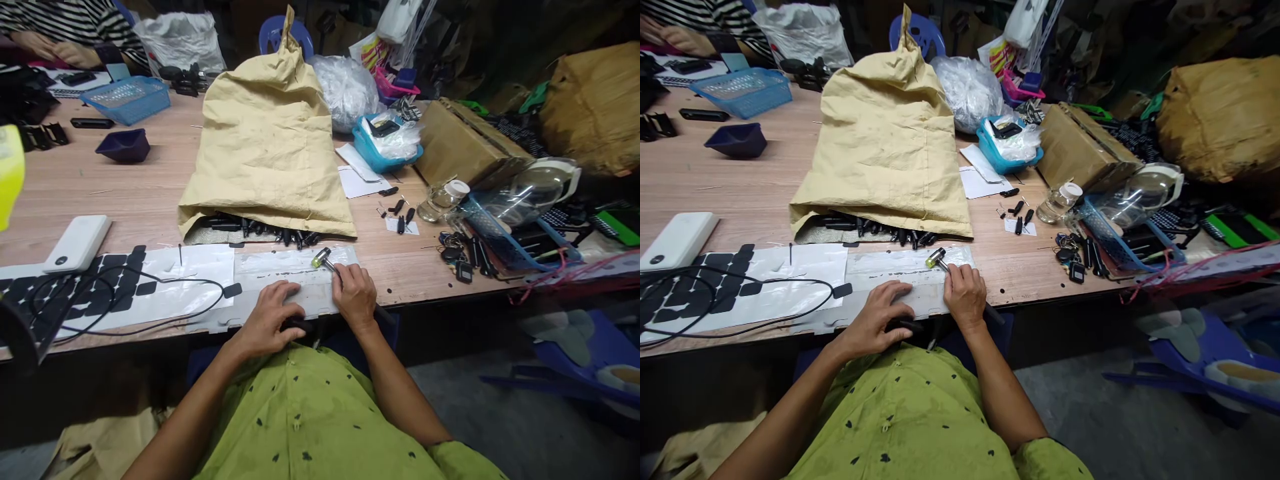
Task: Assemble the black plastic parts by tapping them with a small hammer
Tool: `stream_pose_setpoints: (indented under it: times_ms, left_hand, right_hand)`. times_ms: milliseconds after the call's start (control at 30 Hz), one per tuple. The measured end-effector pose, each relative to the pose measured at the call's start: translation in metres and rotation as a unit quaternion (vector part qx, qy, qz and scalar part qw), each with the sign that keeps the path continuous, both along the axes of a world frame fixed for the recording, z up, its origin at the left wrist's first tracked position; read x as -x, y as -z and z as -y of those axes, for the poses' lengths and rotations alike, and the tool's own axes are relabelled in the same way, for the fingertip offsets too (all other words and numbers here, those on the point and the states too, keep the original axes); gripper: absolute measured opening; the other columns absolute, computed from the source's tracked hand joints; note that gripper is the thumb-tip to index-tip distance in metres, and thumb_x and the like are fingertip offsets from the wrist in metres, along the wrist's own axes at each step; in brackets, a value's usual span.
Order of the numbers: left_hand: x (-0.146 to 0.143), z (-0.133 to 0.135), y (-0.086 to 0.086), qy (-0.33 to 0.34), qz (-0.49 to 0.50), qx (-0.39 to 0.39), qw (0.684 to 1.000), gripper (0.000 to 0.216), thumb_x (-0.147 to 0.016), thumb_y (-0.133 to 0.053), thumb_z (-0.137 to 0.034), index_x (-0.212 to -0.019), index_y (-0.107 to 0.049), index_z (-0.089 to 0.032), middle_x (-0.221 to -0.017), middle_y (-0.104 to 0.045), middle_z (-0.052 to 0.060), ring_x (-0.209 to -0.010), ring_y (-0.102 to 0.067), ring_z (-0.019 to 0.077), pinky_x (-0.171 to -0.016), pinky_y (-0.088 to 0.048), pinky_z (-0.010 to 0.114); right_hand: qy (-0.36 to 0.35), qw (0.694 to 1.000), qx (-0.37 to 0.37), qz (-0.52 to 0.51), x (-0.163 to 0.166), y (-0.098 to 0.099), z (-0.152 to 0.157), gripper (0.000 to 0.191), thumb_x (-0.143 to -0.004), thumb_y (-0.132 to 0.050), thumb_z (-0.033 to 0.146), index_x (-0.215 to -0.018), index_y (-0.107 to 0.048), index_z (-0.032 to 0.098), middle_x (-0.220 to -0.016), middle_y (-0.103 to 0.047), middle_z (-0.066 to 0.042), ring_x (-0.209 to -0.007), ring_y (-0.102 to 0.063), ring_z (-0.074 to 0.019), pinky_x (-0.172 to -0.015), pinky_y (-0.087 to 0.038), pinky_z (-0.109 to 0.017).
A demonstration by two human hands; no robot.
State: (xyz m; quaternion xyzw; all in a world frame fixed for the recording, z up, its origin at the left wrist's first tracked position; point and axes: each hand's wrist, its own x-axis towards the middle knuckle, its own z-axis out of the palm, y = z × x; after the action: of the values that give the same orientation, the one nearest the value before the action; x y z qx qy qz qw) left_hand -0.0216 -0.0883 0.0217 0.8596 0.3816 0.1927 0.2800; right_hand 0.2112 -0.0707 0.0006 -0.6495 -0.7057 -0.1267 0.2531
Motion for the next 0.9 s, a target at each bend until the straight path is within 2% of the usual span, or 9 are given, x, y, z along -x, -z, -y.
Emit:
stream_pose_setpoints:
  times_ms: [100,200,267,333,400,500,667,800,900]
  left_hand:
    - [-0.005,-0.010,-0.006,-0.038,0.027,0.022,0.999,0.034,-0.077,-0.078,-0.049,-0.102,-0.073,-0.027,-0.131,-0.062,0.011,-0.124,-0.052,0.0334,-0.106,-0.043,0.050]
    - [-0.014,-0.044,-0.011,-0.167,0.055,0.034,0.984,0.028,-0.088,-0.065,-0.044,-0.106,-0.070,-0.023,-0.105,-0.069,0.009,-0.100,-0.062,0.0262,-0.088,-0.053,0.041]
    - [-0.019,-0.074,-0.012,-0.264,0.045,0.026,0.963,0.025,-0.090,-0.059,-0.040,-0.103,-0.070,-0.020,-0.094,-0.069,0.008,-0.089,-0.063,0.0245,-0.079,-0.053,0.038]
    - [-0.024,-0.102,-0.011,-0.332,0.022,-0.002,0.943,0.021,-0.087,-0.060,-0.036,-0.095,-0.071,-0.020,-0.090,-0.068,0.008,-0.089,-0.063,0.0265,-0.077,-0.053,0.039]
    - [-0.030,-0.123,-0.008,-0.371,0.004,-0.033,0.928,0.015,-0.083,-0.064,-0.033,-0.088,-0.071,-0.021,-0.089,-0.069,0.009,-0.094,-0.062,0.0300,-0.079,-0.052,0.041]
    - [-0.038,-0.138,-0.008,-0.398,-0.016,-0.037,0.917,0.016,-0.077,-0.068,-0.031,-0.090,-0.072,-0.022,-0.096,-0.070,0.011,-0.102,-0.060,0.0346,-0.084,-0.050,0.045]
    - [-0.043,-0.135,-0.017,-0.403,-0.092,-0.020,0.910,0.025,-0.077,-0.066,-0.027,-0.101,-0.072,-0.021,-0.109,-0.068,0.013,-0.110,-0.058,0.0364,-0.090,-0.049,0.047]
    - [-0.029,-0.124,-0.022,-0.374,-0.138,-0.036,0.916,0.028,-0.082,-0.063,-0.023,-0.107,-0.074,-0.021,-0.109,-0.069,0.010,-0.108,-0.060,0.0326,-0.092,-0.050,0.043]
    - [-0.014,-0.109,-0.021,-0.324,-0.118,-0.023,0.938,0.026,-0.084,-0.065,-0.025,-0.108,-0.075,-0.023,-0.102,-0.071,0.008,-0.103,-0.062,0.0291,-0.091,-0.050,0.040]
  right_hand:
    - [0.000,1.000,-0.006,0.005,0.001,0.000,0.000,0.022,-0.095,-0.051,0.020,-0.105,-0.070,0.020,-0.085,-0.059,-0.007,-0.081,-0.048,-0.0222,-0.072,-0.037,-0.033]
    - [0.004,1.000,-0.013,0.007,0.002,0.000,-0.001,0.022,-0.095,-0.051,0.020,-0.105,-0.070,0.021,-0.085,-0.060,-0.007,-0.080,-0.049,-0.0218,-0.071,-0.036,-0.033]
    - [0.006,1.000,-0.015,0.008,0.002,0.001,-0.001,0.021,-0.095,-0.051,0.020,-0.104,-0.070,0.021,-0.085,-0.060,-0.007,-0.080,-0.049,-0.0217,-0.071,-0.036,-0.033]
    - [0.003,1.000,-0.017,0.008,0.003,0.001,-0.002,0.020,-0.094,-0.051,0.019,-0.103,-0.070,0.021,-0.085,-0.061,-0.006,-0.080,-0.048,-0.0216,-0.071,-0.036,-0.033]
    - [0.000,1.000,-0.021,0.010,0.003,0.001,-0.002,0.020,-0.094,-0.052,0.019,-0.103,-0.069,0.021,-0.085,-0.061,-0.006,-0.079,-0.048,-0.0214,-0.070,-0.036,-0.033]
    - [0.001,0.999,-0.037,0.017,0.004,0.000,-0.002,0.018,-0.094,-0.053,0.019,-0.102,-0.070,0.020,-0.083,-0.061,-0.005,-0.079,-0.048,-0.0211,-0.070,-0.035,-0.032]
    - [0.001,0.999,-0.038,0.023,0.005,0.000,-0.003,0.018,-0.094,-0.054,0.020,-0.101,-0.070,0.021,-0.083,-0.061,-0.005,-0.079,-0.049,-0.0207,-0.071,-0.035,-0.032]
    - [-0.001,0.999,-0.041,0.019,0.005,0.001,-0.003,0.018,-0.094,-0.054,0.019,-0.100,-0.070,0.021,-0.083,-0.061,-0.005,-0.079,-0.048,-0.0206,-0.071,-0.035,-0.031]
    - [0.002,0.999,-0.039,0.019,0.005,0.001,-0.003,0.017,-0.093,-0.054,0.019,-0.099,-0.070,0.021,-0.083,-0.061,-0.005,-0.080,-0.048,-0.0210,-0.071,-0.035,-0.032]
